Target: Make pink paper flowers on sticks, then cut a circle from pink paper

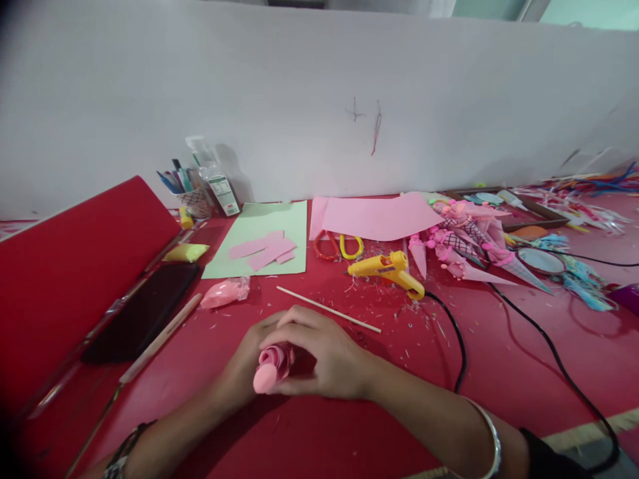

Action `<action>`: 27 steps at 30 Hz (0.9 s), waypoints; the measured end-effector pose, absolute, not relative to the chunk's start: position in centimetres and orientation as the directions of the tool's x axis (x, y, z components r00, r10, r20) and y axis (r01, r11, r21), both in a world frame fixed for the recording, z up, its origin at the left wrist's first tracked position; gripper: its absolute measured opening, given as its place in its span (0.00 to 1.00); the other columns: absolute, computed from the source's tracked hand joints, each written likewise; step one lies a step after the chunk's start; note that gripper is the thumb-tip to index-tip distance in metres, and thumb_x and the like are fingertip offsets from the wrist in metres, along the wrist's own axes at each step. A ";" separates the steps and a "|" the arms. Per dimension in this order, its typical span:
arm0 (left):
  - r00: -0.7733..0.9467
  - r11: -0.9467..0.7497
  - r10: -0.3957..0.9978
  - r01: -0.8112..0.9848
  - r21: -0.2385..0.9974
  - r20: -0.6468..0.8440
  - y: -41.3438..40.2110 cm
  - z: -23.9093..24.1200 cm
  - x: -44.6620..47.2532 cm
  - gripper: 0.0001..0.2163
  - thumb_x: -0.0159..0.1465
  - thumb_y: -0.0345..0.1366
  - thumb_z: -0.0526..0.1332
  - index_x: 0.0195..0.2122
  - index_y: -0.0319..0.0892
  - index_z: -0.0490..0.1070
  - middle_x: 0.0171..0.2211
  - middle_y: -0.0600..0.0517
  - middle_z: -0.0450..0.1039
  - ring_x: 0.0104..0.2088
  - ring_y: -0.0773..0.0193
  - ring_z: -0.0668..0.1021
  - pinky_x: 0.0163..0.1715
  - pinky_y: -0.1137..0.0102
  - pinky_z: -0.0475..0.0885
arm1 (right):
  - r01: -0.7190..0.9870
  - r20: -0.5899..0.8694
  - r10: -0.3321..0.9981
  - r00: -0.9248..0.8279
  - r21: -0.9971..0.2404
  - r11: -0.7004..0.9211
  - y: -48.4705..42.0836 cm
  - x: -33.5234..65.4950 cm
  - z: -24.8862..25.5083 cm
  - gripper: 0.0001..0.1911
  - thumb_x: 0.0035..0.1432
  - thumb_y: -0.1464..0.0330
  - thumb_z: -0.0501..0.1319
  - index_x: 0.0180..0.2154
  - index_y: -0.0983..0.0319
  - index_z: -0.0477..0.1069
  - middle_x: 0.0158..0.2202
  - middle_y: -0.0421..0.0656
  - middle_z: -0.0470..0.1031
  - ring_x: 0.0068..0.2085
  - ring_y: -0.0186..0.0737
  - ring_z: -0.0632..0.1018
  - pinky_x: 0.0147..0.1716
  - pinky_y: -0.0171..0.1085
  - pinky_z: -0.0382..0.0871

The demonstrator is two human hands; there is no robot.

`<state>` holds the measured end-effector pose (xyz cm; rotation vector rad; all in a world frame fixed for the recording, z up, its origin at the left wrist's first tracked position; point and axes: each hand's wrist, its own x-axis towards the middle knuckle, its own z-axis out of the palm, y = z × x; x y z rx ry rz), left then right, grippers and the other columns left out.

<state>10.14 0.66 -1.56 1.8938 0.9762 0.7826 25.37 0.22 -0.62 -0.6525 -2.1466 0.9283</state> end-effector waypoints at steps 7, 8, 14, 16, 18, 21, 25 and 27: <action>0.484 -0.316 0.867 0.349 0.882 0.119 0.8 -2.2 9.9 0.03 0.52 0.25 0.53 0.26 0.40 0.62 0.27 0.53 0.63 0.29 0.66 0.69 0.26 0.73 0.65 | 0.199 0.416 0.670 -0.615 -0.740 0.642 0.4 25.5 -0.7 0.22 0.47 0.67 0.62 0.46 0.56 0.63 0.40 0.43 0.64 0.41 0.38 0.67 0.41 0.39 0.63; 0.481 -0.313 0.868 0.346 0.884 0.119 0.8 -2.3 9.9 0.03 0.52 0.26 0.53 0.25 0.40 0.62 0.27 0.53 0.63 0.29 0.66 0.69 0.26 0.73 0.65 | 0.203 0.408 0.672 -0.618 -0.743 0.638 0.4 25.5 -0.7 0.23 0.47 0.67 0.63 0.47 0.57 0.62 0.41 0.43 0.64 0.42 0.38 0.67 0.42 0.39 0.63; 0.456 -0.330 0.875 0.312 0.891 0.164 0.7 -2.6 9.7 0.03 0.51 0.26 0.53 0.24 0.39 0.63 0.24 0.55 0.63 0.26 0.68 0.68 0.23 0.75 0.63 | 0.213 0.356 0.699 -0.620 -0.781 0.587 0.7 25.5 -0.6 0.26 0.46 0.66 0.64 0.48 0.56 0.60 0.41 0.43 0.63 0.42 0.38 0.67 0.42 0.39 0.63; 0.452 -0.342 0.875 0.317 0.885 0.176 0.7 -2.5 9.7 0.03 0.51 0.27 0.53 0.23 0.38 0.63 0.23 0.55 0.63 0.25 0.68 0.67 0.23 0.75 0.63 | 0.222 0.354 0.708 -0.611 -0.782 0.583 0.7 25.4 -0.7 0.25 0.46 0.65 0.64 0.47 0.56 0.61 0.41 0.43 0.64 0.41 0.38 0.67 0.41 0.39 0.63; 0.445 -0.333 0.880 0.333 0.882 0.165 0.6 -2.3 9.7 0.02 0.50 0.27 0.52 0.23 0.38 0.62 0.23 0.54 0.63 0.26 0.68 0.67 0.23 0.75 0.63 | 0.224 0.363 0.710 -0.604 -0.778 0.587 0.5 25.2 -0.9 0.25 0.46 0.64 0.64 0.47 0.56 0.61 0.40 0.43 0.64 0.41 0.38 0.67 0.41 0.39 0.63; 0.432 -0.279 0.897 0.382 0.881 0.096 0.5 -1.9 9.8 0.02 0.50 0.27 0.52 0.23 0.39 0.60 0.24 0.54 0.63 0.27 0.66 0.67 0.24 0.74 0.63 | 0.212 0.386 0.707 -0.593 -0.772 0.600 0.3 25.0 -1.3 0.24 0.46 0.64 0.64 0.46 0.56 0.61 0.39 0.43 0.64 0.40 0.38 0.67 0.40 0.39 0.64; 0.427 -0.238 0.903 0.433 0.869 0.034 0.5 -2.0 9.9 0.03 0.50 0.26 0.51 0.23 0.40 0.59 0.23 0.55 0.61 0.26 0.67 0.67 0.22 0.75 0.62 | 0.190 0.413 0.694 -0.589 -0.764 0.616 0.2 24.9 -1.2 0.19 0.49 0.67 0.61 0.45 0.58 0.62 0.39 0.43 0.64 0.40 0.37 0.67 0.40 0.38 0.64; 0.414 -0.243 0.909 0.443 0.863 0.043 0.6 -2.3 9.9 0.03 0.50 0.26 0.51 0.22 0.40 0.58 0.23 0.55 0.60 0.25 0.67 0.66 0.22 0.75 0.62 | 0.176 0.430 0.690 -0.582 -0.761 0.624 0.2 25.0 -1.0 0.18 0.50 0.68 0.60 0.44 0.58 0.62 0.40 0.43 0.64 0.40 0.37 0.67 0.40 0.38 0.64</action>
